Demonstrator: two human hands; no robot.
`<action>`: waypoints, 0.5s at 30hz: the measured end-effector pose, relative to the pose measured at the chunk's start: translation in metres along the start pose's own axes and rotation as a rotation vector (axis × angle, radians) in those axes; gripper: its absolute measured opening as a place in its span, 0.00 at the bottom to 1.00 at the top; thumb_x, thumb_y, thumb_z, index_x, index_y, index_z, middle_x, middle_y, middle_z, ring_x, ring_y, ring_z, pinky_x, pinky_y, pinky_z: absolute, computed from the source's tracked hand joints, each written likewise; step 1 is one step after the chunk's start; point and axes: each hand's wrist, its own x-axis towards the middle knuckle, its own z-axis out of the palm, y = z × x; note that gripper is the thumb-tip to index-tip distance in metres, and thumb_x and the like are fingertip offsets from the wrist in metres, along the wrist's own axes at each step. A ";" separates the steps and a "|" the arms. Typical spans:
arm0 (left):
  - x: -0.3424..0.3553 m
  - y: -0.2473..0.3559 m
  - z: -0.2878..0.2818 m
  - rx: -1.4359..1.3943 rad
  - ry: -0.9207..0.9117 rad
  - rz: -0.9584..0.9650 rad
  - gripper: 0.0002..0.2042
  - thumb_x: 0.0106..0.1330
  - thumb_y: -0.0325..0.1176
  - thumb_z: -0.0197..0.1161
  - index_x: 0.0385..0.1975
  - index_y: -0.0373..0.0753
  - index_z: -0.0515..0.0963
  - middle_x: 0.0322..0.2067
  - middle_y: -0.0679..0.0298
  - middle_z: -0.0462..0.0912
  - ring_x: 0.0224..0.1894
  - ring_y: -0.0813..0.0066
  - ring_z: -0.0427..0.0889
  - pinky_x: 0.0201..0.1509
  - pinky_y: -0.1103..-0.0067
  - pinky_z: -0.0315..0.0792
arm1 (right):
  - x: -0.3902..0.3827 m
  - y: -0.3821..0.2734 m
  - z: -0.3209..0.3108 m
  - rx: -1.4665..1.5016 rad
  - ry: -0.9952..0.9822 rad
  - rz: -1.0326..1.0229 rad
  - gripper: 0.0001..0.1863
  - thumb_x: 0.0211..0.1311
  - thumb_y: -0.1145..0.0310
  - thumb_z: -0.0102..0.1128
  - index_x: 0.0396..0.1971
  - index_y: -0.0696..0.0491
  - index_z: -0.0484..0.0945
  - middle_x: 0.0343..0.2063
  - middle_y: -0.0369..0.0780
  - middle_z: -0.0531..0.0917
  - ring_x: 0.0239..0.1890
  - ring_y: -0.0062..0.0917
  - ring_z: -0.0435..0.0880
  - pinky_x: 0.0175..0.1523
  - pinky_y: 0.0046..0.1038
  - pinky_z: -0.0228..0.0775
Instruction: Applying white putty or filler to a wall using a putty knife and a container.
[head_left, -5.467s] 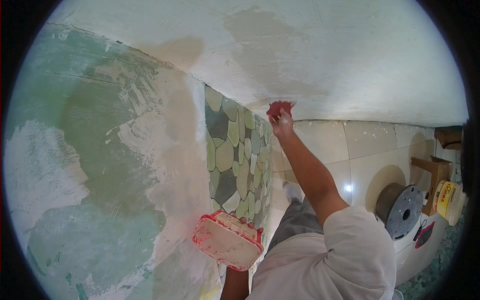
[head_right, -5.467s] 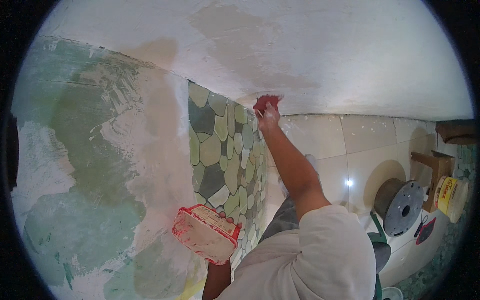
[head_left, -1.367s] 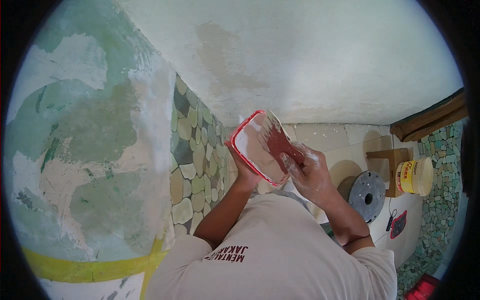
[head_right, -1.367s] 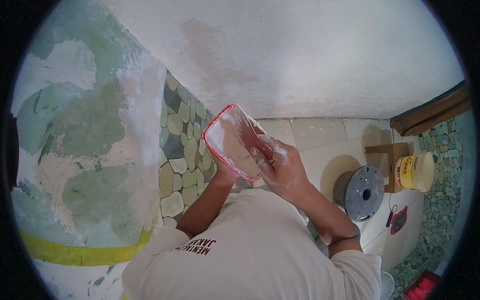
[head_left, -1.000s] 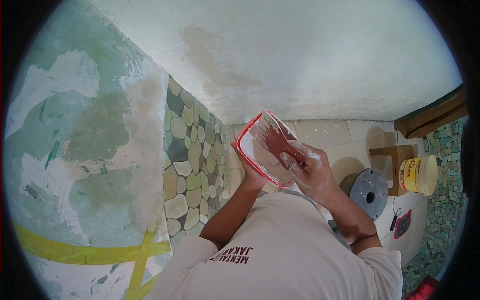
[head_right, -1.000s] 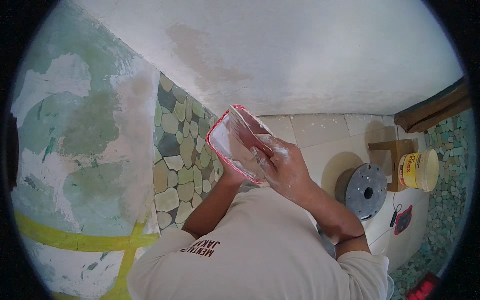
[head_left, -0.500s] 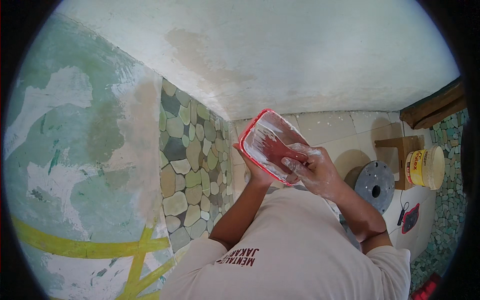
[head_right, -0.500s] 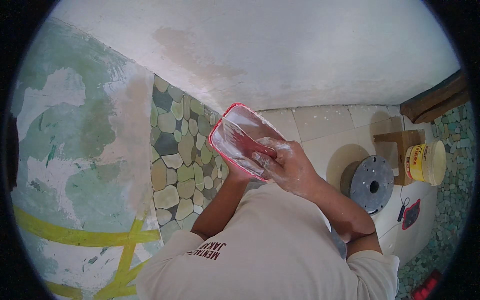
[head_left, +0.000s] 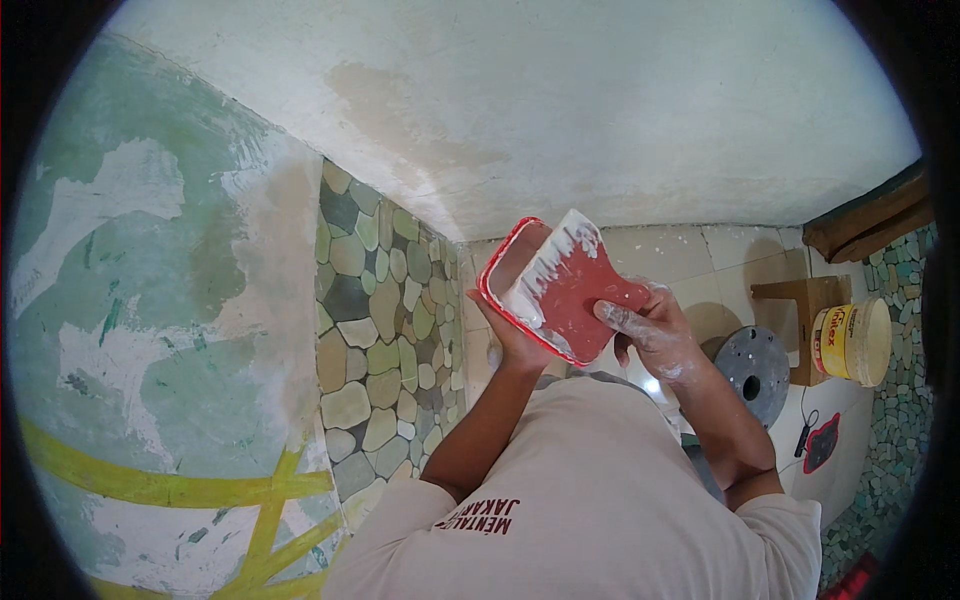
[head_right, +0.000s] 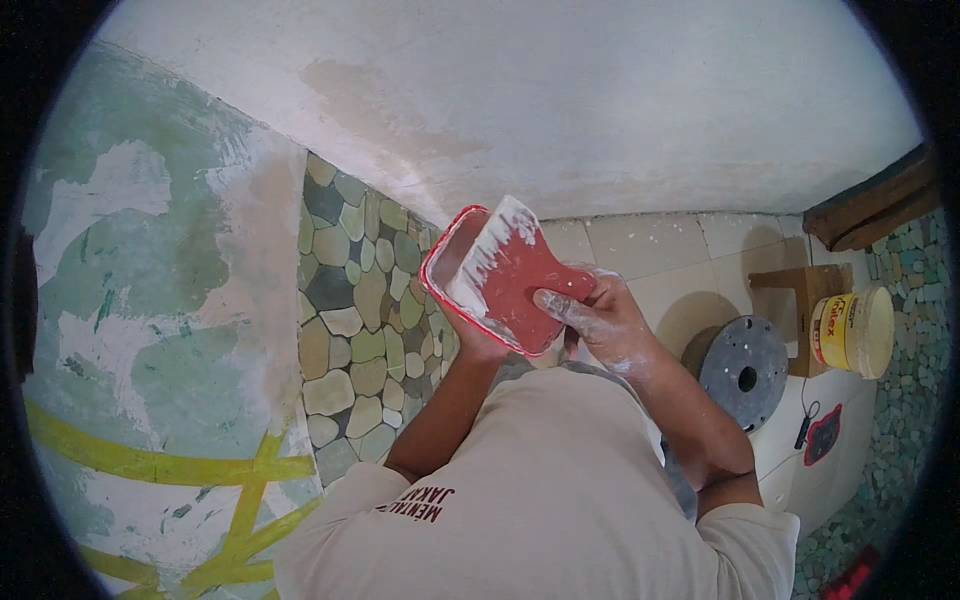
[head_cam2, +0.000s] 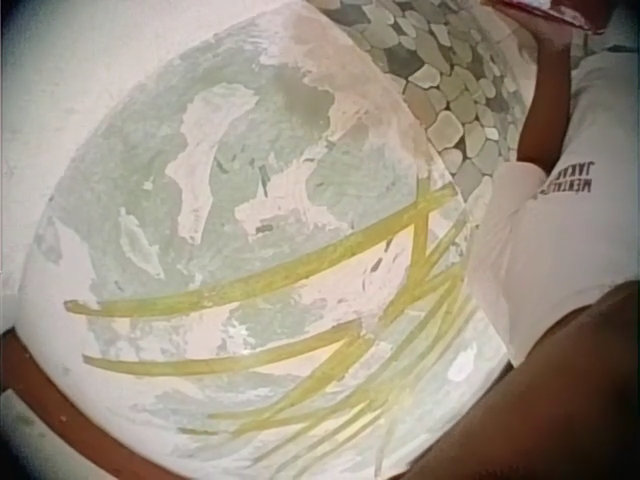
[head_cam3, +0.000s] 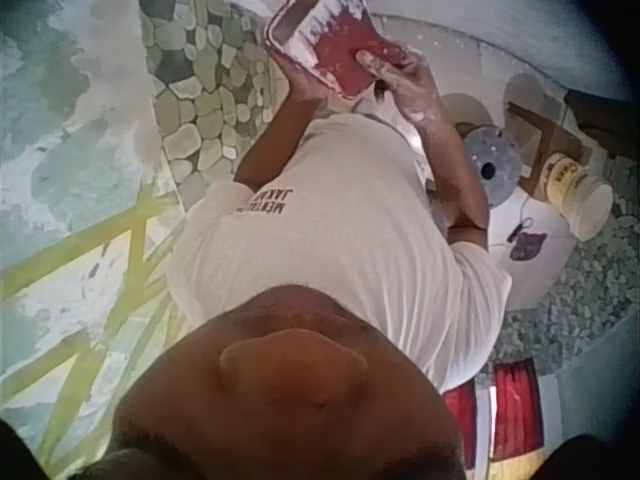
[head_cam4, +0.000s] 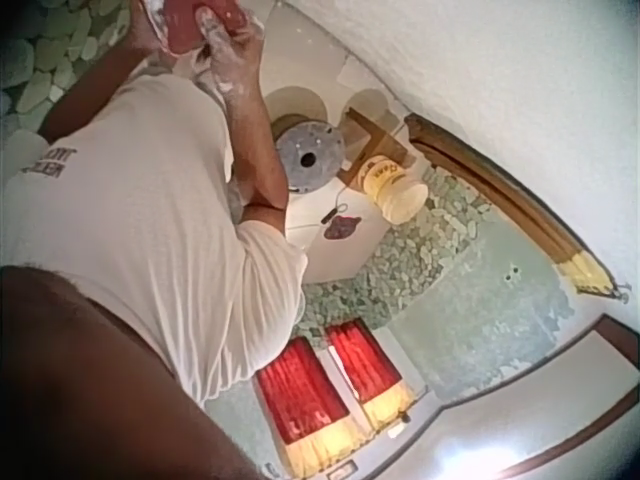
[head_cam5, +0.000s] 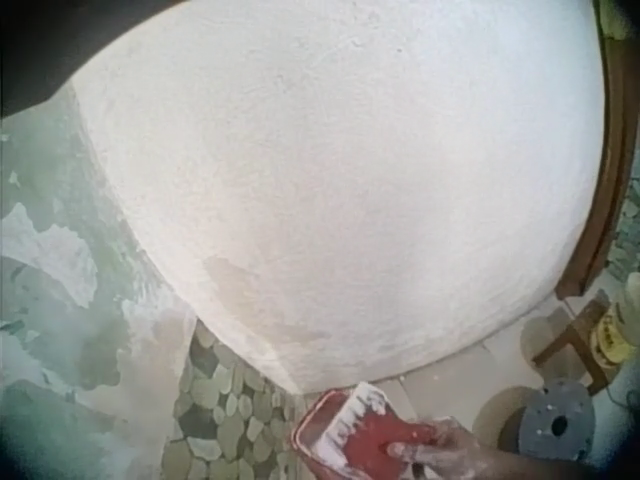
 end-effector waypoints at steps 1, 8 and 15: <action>0.000 -0.001 0.005 0.008 0.040 0.018 0.45 0.54 0.74 0.37 0.62 0.41 0.57 0.59 0.59 0.64 0.59 0.62 0.65 0.63 0.64 0.60 | -0.001 0.001 -0.001 0.092 0.022 0.007 0.12 0.58 0.67 0.62 0.38 0.58 0.77 0.26 0.36 0.82 0.19 0.15 0.77 0.15 0.16 0.67; -0.009 -0.005 -0.012 -0.131 0.008 -0.058 0.39 0.60 0.69 0.37 0.62 0.43 0.57 0.60 0.61 0.63 0.61 0.64 0.63 0.63 0.65 0.59 | -0.006 0.025 -0.011 0.450 0.010 0.018 0.08 0.61 0.68 0.57 0.38 0.55 0.76 0.29 0.37 0.82 0.22 0.17 0.80 0.17 0.17 0.71; -0.028 -0.007 -0.040 -0.038 0.049 -0.033 0.35 0.63 0.64 0.40 0.62 0.44 0.57 0.60 0.58 0.63 0.60 0.60 0.65 0.63 0.62 0.60 | -0.013 0.032 -0.015 0.492 0.094 -0.003 0.11 0.60 0.66 0.58 0.40 0.54 0.74 0.26 0.38 0.81 0.19 0.20 0.80 0.16 0.19 0.70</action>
